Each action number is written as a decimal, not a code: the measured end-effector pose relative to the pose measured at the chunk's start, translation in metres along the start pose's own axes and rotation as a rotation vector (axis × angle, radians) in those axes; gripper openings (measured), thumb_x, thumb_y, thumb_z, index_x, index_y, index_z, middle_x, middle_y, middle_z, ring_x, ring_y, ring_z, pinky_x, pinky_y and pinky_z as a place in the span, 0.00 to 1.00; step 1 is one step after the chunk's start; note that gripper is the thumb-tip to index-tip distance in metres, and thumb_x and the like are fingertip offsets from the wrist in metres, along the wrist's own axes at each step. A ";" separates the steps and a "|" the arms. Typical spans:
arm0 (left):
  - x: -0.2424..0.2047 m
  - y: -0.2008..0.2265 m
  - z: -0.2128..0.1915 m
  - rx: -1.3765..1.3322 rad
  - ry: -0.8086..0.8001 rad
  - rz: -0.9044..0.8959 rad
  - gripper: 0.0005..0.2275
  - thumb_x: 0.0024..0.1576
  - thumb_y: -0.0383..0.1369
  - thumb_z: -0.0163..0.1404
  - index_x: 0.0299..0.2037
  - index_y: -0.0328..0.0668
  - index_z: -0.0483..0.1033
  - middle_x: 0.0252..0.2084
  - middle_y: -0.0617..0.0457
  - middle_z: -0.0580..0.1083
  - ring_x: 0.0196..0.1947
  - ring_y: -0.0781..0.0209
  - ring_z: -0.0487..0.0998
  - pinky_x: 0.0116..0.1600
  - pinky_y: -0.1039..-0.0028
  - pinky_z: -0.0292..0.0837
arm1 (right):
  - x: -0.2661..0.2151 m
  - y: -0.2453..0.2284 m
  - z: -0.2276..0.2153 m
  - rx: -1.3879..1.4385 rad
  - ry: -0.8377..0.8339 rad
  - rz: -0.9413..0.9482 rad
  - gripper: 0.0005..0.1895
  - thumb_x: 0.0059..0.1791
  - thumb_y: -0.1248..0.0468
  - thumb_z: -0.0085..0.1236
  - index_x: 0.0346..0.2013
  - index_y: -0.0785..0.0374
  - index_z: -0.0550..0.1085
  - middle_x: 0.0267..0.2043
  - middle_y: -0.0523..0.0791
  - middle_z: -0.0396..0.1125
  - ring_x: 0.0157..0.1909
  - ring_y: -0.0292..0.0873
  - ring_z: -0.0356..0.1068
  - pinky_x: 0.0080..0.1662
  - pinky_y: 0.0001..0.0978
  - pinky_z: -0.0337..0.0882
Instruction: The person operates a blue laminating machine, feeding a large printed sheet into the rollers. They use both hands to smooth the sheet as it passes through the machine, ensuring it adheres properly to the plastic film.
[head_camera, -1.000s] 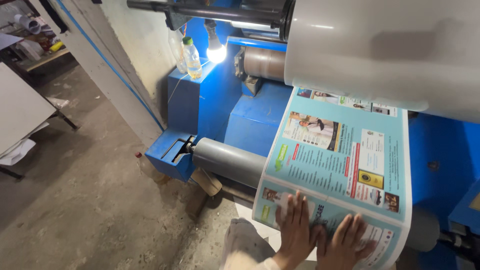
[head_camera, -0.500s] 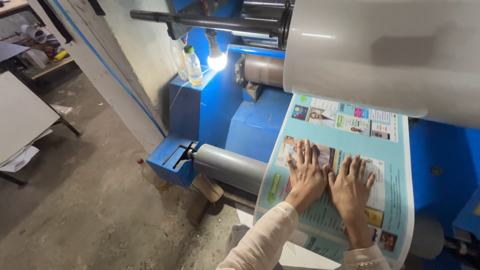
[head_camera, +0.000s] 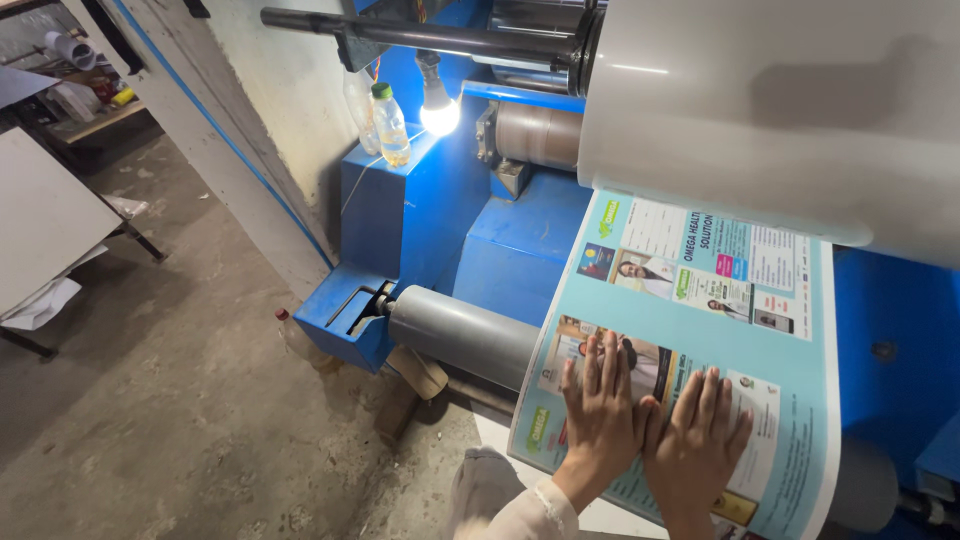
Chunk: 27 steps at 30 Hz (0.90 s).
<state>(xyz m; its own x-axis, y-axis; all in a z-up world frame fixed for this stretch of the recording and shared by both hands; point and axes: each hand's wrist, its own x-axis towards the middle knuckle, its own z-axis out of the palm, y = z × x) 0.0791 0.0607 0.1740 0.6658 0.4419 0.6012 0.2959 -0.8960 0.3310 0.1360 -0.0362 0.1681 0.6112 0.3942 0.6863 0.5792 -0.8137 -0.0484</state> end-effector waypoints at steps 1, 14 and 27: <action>-0.005 -0.001 0.000 0.016 0.007 0.006 0.32 0.66 0.44 0.41 0.73 0.24 0.55 0.79 0.35 0.51 0.80 0.39 0.44 0.74 0.43 0.32 | -0.005 -0.001 -0.001 -0.022 0.003 0.002 0.32 0.58 0.47 0.40 0.67 0.69 0.69 0.73 0.53 0.62 0.75 0.52 0.59 0.75 0.55 0.51; -0.084 -0.024 0.029 0.056 0.064 0.062 0.32 0.63 0.45 0.42 0.72 0.26 0.57 0.78 0.40 0.54 0.78 0.40 0.49 0.73 0.44 0.31 | -0.097 0.011 0.044 0.031 0.054 0.002 0.37 0.52 0.47 0.44 0.65 0.74 0.68 0.69 0.61 0.63 0.73 0.62 0.60 0.72 0.67 0.47; 0.026 -0.005 0.031 -0.058 -0.052 0.014 0.25 0.66 0.43 0.41 0.70 0.35 0.63 0.79 0.38 0.52 0.79 0.37 0.44 0.72 0.37 0.31 | 0.019 0.026 0.037 0.229 -0.067 -0.033 0.32 0.57 0.53 0.33 0.73 0.68 0.58 0.77 0.56 0.51 0.79 0.56 0.48 0.73 0.66 0.42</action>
<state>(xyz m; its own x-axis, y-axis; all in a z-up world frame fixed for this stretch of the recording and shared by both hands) 0.1156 0.0754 0.1655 0.7050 0.4248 0.5679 0.2471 -0.8977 0.3647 0.1824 -0.0337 0.1534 0.6200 0.4529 0.6407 0.7020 -0.6849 -0.1952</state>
